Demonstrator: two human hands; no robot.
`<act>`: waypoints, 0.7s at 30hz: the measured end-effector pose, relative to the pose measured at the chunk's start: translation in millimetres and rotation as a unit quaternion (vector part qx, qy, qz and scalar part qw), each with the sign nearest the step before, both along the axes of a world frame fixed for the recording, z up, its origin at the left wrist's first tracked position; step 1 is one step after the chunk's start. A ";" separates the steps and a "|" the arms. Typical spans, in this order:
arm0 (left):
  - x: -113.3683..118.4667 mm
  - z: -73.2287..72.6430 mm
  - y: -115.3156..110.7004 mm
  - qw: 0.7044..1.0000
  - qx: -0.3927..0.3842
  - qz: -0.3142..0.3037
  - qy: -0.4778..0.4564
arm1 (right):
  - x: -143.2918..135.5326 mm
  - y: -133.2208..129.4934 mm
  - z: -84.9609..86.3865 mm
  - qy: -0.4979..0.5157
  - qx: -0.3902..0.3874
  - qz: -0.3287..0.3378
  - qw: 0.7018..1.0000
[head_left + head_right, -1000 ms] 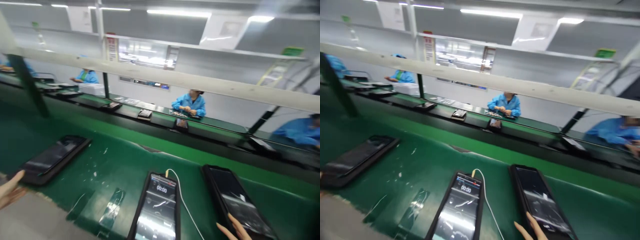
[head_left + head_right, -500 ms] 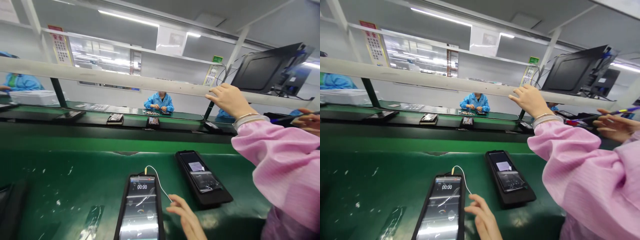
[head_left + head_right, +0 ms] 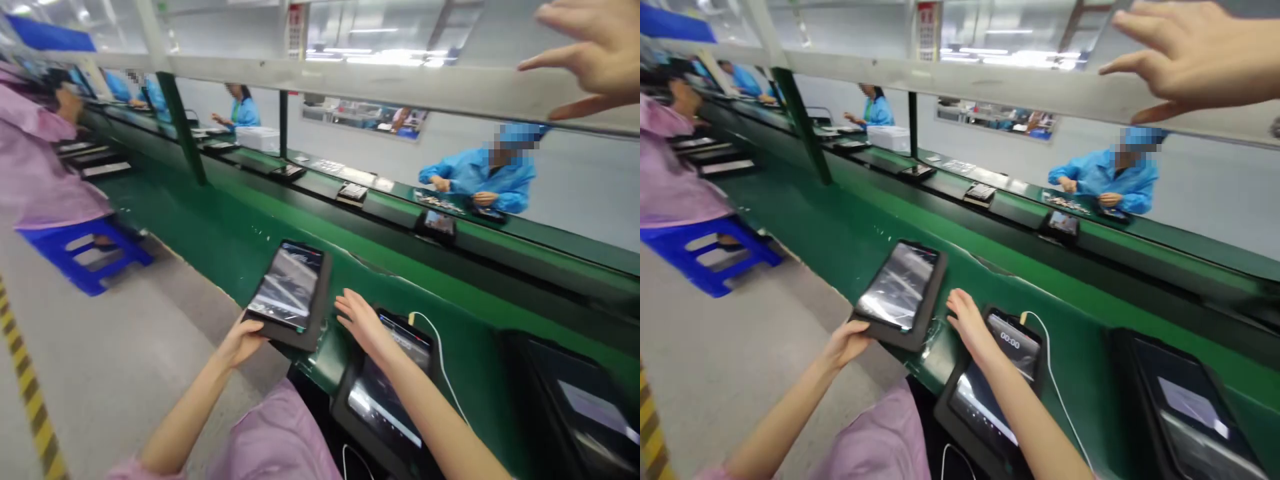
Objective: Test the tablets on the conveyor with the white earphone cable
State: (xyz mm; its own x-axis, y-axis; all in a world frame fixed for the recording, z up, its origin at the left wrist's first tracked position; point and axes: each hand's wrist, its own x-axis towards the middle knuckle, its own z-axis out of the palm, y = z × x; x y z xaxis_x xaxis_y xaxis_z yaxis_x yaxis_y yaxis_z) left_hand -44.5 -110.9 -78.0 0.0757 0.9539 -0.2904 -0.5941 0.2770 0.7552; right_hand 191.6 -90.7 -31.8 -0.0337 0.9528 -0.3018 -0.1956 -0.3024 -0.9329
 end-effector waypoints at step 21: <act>254.9 90.4 27.6 0.889 0.189 -0.406 0.090 | 287.8 -126.5 90.1 -0.083 -0.015 -0.496 0.864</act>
